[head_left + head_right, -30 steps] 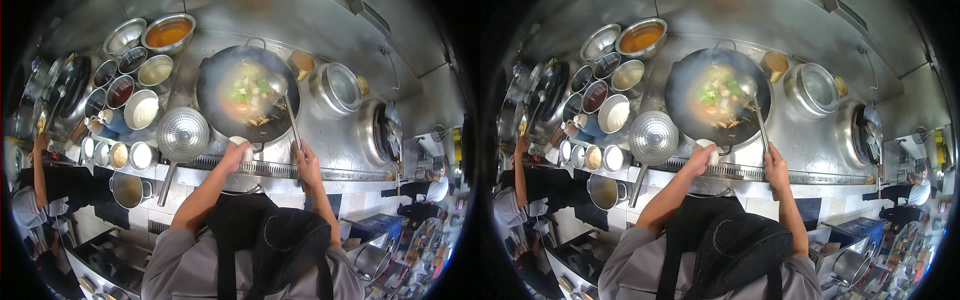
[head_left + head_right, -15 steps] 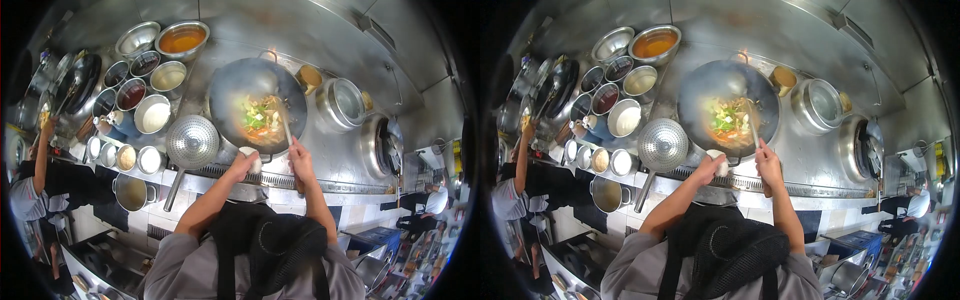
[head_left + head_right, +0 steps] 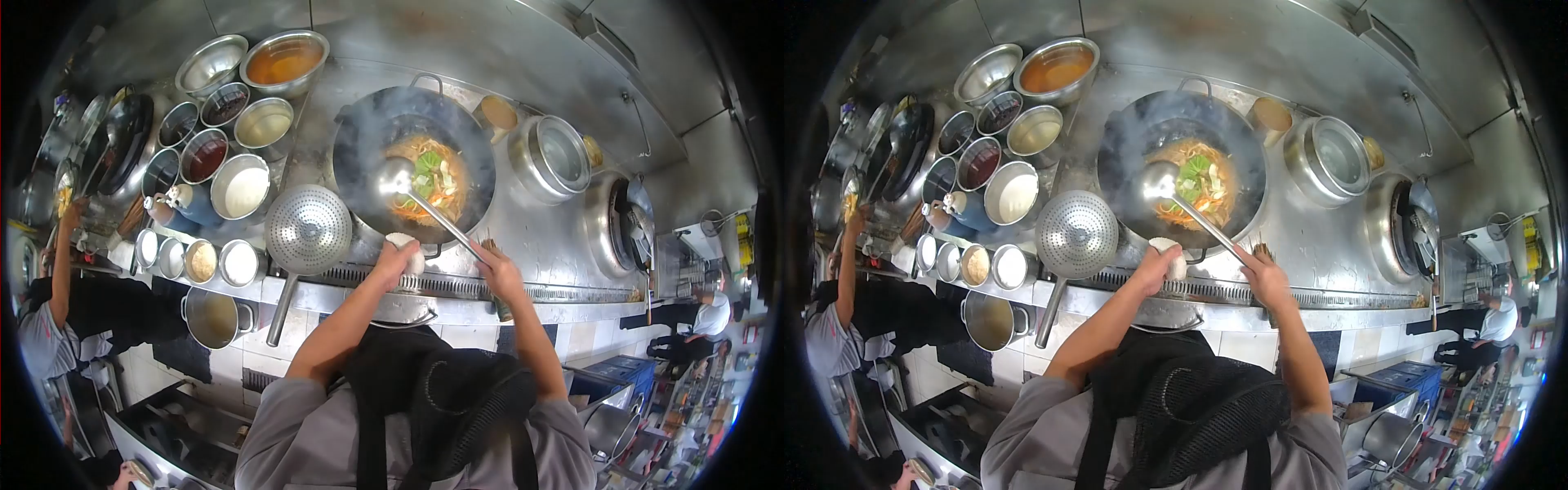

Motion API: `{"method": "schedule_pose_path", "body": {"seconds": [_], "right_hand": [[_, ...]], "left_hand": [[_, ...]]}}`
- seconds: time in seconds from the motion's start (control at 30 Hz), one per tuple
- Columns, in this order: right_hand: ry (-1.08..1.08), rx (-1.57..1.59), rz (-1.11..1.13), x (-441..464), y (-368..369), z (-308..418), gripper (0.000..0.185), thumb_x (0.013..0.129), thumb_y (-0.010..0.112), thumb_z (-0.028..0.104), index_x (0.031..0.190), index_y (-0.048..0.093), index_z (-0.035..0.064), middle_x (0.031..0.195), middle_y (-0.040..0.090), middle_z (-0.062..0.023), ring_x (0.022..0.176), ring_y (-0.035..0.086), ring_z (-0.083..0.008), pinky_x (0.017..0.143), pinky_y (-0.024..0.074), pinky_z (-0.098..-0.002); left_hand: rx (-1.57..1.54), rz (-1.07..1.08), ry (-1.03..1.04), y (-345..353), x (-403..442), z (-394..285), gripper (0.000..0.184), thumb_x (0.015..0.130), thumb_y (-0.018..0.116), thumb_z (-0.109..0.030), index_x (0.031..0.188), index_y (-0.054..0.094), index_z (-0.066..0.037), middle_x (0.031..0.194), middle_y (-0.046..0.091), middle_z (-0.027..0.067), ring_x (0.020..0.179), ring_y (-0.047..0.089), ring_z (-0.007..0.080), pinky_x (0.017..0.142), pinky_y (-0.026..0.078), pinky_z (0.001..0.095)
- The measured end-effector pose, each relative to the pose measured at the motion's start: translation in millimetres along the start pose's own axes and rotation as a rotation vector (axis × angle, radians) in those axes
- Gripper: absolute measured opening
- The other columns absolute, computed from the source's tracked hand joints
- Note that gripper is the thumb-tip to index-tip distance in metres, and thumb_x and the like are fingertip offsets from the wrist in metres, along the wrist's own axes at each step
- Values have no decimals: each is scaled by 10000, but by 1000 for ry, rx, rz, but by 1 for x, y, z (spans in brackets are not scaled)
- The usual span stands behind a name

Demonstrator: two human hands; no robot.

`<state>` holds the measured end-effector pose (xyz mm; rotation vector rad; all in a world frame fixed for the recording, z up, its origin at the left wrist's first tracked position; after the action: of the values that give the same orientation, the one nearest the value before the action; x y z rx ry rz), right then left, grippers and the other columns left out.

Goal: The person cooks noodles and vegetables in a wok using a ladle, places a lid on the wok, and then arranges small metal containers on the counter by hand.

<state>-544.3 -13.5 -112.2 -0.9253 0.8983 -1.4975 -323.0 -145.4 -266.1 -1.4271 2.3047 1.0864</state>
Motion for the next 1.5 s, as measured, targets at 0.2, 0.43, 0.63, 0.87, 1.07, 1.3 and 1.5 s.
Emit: {"method": "schedule_pose_path", "body": {"seconds": [0.2,0.43,0.63,0.87,1.07,1.3,1.5], "right_hand": [[213,-193,71,-57,-109,25,489,928,694,169,1406,632,253,910,660,-165,756,677,-375,673,556,-484],[226,-250,131,-20,-33,10,502,995,558,197,1494,516,230,1041,687,-237,899,689,-443,800,557,-539],[147,-317,275,-60,-109,26,549,997,585,221,1531,463,253,1019,683,-208,866,702,-440,777,566,-547],[24,-298,179,-59,-60,5,617,974,584,133,1561,441,256,1004,688,-205,866,711,-423,776,574,-528],[118,-408,333,-67,-119,1,611,939,570,76,1527,483,217,1090,687,-198,915,723,-392,802,587,-503],[3,-369,294,-72,-130,-6,589,933,577,68,1499,502,210,1008,666,-183,841,710,-384,746,575,-497],[-126,-289,158,-67,-77,3,565,952,568,92,1498,511,225,989,669,-196,808,709,-390,732,579,-505]], "left_hand": [[-101,-12,4,9,-6,-11,348,898,752,-158,1185,591,-42,1078,666,76,907,680,213,720,580,410],[-75,-177,82,18,28,21,309,799,688,-5,1085,570,-10,994,638,110,880,673,251,666,559,404],[-80,-113,134,36,-65,-11,246,846,610,10,1084,550,-9,985,641,106,837,700,246,686,594,387],[-116,-32,84,38,-60,24,204,911,586,-14,1113,561,-21,983,661,109,813,703,239,675,597,387],[-84,-164,266,50,-104,49,185,939,591,-57,1120,556,-45,987,653,133,773,684,232,636,608,380],[-125,-131,262,62,-146,32,295,947,597,-53,1238,557,-45,1085,662,116,939,711,243,669,610,366],[-132,-109,161,44,-82,39,167,925,617,-55,1089,585,-53,929,648,76,744,666,192,593,546,367]]}}
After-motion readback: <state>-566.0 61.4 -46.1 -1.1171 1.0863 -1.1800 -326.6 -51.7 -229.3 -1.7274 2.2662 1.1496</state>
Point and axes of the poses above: each hand's wrist, its own x-axis towards the middle knuckle, its own y-axis out of the palm, z = x × y, the point moved 3 cm from there along x, towards the middle knuckle
